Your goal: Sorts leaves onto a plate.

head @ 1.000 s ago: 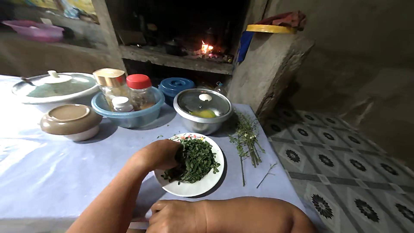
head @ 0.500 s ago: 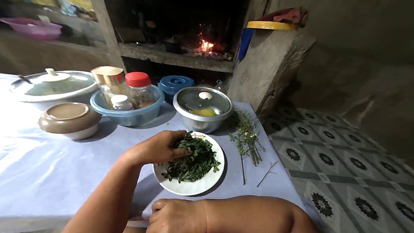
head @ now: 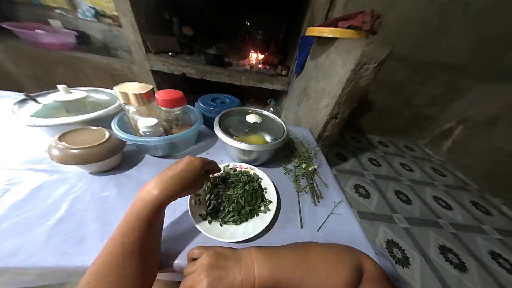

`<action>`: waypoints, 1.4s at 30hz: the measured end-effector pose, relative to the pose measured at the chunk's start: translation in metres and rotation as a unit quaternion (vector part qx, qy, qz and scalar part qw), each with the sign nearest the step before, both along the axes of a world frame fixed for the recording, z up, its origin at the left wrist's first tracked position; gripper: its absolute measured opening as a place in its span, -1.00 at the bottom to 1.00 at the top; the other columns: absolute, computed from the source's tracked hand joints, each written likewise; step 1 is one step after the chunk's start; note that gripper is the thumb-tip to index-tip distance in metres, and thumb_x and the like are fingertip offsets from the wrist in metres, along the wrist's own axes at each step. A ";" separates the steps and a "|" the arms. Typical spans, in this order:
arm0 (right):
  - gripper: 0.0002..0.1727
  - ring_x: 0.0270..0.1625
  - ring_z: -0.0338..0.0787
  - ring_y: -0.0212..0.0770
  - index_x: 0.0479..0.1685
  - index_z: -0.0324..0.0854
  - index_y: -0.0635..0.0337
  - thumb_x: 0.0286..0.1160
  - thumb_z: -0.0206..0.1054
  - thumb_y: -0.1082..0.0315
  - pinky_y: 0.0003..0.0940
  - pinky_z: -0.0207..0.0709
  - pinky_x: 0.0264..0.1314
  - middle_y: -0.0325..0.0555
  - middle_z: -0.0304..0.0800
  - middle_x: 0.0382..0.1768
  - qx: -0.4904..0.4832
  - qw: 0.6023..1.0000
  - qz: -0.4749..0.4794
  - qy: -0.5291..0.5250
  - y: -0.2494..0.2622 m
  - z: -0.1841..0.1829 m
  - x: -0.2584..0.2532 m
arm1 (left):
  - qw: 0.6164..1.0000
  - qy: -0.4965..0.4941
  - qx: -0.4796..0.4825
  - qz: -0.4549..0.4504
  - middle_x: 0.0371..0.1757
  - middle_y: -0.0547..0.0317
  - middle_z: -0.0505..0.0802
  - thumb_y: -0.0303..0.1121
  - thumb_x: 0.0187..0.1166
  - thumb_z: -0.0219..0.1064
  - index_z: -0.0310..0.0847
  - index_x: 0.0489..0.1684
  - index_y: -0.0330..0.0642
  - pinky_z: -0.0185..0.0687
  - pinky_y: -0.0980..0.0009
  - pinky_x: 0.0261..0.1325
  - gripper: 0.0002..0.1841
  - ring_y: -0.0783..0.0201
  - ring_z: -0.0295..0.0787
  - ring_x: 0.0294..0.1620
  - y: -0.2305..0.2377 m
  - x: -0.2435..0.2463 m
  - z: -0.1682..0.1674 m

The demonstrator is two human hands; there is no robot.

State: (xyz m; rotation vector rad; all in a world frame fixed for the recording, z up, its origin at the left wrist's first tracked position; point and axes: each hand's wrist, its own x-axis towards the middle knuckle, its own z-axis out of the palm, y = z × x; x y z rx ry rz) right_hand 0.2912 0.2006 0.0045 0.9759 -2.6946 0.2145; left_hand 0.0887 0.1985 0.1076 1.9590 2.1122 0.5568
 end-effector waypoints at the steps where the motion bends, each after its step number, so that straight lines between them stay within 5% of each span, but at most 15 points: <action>1: -0.85 -0.15 0.76 -0.09 -0.38 0.79 0.09 0.50 0.34 0.40 -0.15 0.46 0.24 -0.15 0.79 -0.41 -0.002 1.000 0.001 0.002 0.000 0.000 0.000 | 1.000 0.014 0.014 0.002 -0.06 0.22 0.91 -0.54 0.60 0.35 0.84 0.06 0.00 0.80 0.06 0.07 -0.75 0.22 0.87 -0.15 0.000 0.000 0.000; 5: -0.86 -0.16 0.75 -0.09 -0.38 0.79 0.10 0.50 0.35 0.39 -0.15 0.45 0.22 -0.15 0.78 -0.43 -0.002 1.000 0.001 0.004 0.000 0.000 -0.001 | 0.993 0.025 0.102 -0.050 -0.02 0.23 0.90 -0.54 0.60 0.33 0.86 0.03 0.04 0.79 0.06 0.05 -0.74 0.24 0.86 -0.13 0.000 0.006 -0.001; 8: -0.85 -0.13 0.77 -0.08 -0.36 0.80 0.10 0.50 0.33 0.41 -0.14 0.46 0.28 -0.14 0.79 -0.41 -0.008 1.000 0.002 -0.005 0.000 0.001 0.000 | 0.980 0.009 0.130 -0.152 0.17 0.24 0.85 -0.52 0.65 0.24 0.82 0.16 0.12 0.78 0.17 0.17 -0.66 0.30 0.82 0.08 0.005 0.016 -0.007; 11: -0.86 -0.10 0.79 -0.07 -0.36 0.81 0.11 0.49 0.34 0.42 -0.12 0.48 0.31 -0.14 0.81 -0.39 -0.011 1.000 0.000 -0.007 0.000 0.002 0.000 | 0.973 0.001 0.081 -0.216 0.32 0.07 0.77 -0.61 0.59 0.17 0.77 0.33 0.15 0.66 0.06 0.34 -0.51 0.13 0.72 0.31 0.010 0.024 -0.014; 17: -0.85 -0.10 0.78 -0.08 -0.37 0.81 0.10 0.51 0.35 0.39 -0.14 0.46 0.32 -0.14 0.80 -0.39 -0.001 1.000 -0.002 -0.008 -0.001 0.002 0.000 | 0.980 0.010 -0.030 -0.196 0.28 0.17 0.83 -0.68 0.54 0.19 0.91 -0.01 0.07 0.52 0.02 0.52 -0.58 0.11 0.67 0.43 0.003 0.012 -0.007; 20: -0.84 -0.12 0.77 -0.08 -0.36 0.81 0.10 0.52 0.33 0.39 -0.15 0.46 0.29 -0.14 0.81 -0.39 0.003 1.000 0.000 -0.002 0.000 -0.001 -0.001 | 0.982 -0.001 0.022 -0.188 0.20 0.26 0.86 -0.66 0.58 0.18 0.92 -0.09 0.09 0.65 0.12 0.39 -0.59 0.25 0.76 0.29 -0.002 0.004 -0.004; 24: -0.84 -0.14 0.77 -0.08 -0.38 0.80 0.11 0.52 0.33 0.40 -0.15 0.47 0.25 -0.14 0.79 -0.42 -0.003 1.000 0.005 0.002 0.000 0.000 -0.001 | 0.971 -0.008 0.162 -0.175 0.03 0.37 0.90 -0.49 0.64 0.25 0.90 -0.10 0.08 0.78 0.30 0.18 -0.73 0.44 0.83 0.05 -0.001 0.005 -0.004; 27: -0.87 -0.15 0.79 -0.08 -0.36 0.80 0.12 0.51 0.38 0.38 -0.12 0.50 0.23 -0.12 0.81 -0.41 -0.017 1.000 0.016 -0.005 0.003 0.004 -0.001 | 0.961 -0.003 0.229 -0.152 -0.18 0.47 0.91 -0.14 0.71 0.24 0.86 -0.10 0.08 0.82 0.38 0.04 -0.76 0.55 0.84 -0.13 0.001 0.008 -0.004; 32: -0.83 -0.14 0.84 -0.13 -0.19 0.88 0.15 0.56 0.37 0.33 -0.10 0.55 0.24 -0.12 0.88 -0.34 -0.085 0.995 0.033 -0.028 0.006 0.006 -0.002 | 0.948 -0.018 0.261 -0.180 0.21 0.33 0.86 0.07 0.68 0.19 0.92 -0.14 0.03 0.55 0.08 0.49 -0.58 0.28 0.70 0.36 0.016 -0.001 -0.010; 37: -0.79 -0.03 0.89 -0.08 -0.08 0.87 0.36 0.57 0.30 0.49 -0.09 0.62 0.35 0.04 0.94 -0.22 -0.279 0.957 0.034 -0.068 0.011 0.011 -0.006 | 0.939 0.029 0.259 -0.226 0.21 0.30 0.86 0.17 0.64 0.19 0.93 -0.22 0.09 0.55 0.03 0.45 -0.54 0.25 0.71 0.30 0.017 -0.015 -0.018; 40: -0.76 0.02 0.89 -0.09 -0.08 0.87 0.30 0.63 0.27 0.44 -0.01 0.49 0.55 -0.02 0.94 -0.21 -0.265 0.963 0.004 -0.042 0.013 0.008 -0.009 | 0.937 0.068 0.228 -0.255 0.43 0.15 0.75 -0.17 0.60 0.21 0.88 0.09 0.12 0.52 -0.03 0.49 -0.69 0.11 0.67 0.42 0.012 -0.014 -0.019; 42: -0.77 0.11 0.88 -0.09 -0.04 0.86 0.26 0.63 0.28 0.42 -0.01 0.50 0.56 -0.03 0.94 -0.09 -0.247 0.968 -0.012 -0.043 0.011 0.007 -0.008 | 0.935 0.073 0.222 -0.267 0.61 0.08 0.61 -0.24 0.53 0.27 0.72 0.41 0.20 0.50 -0.03 0.54 -0.56 0.05 0.59 0.53 0.011 -0.014 -0.019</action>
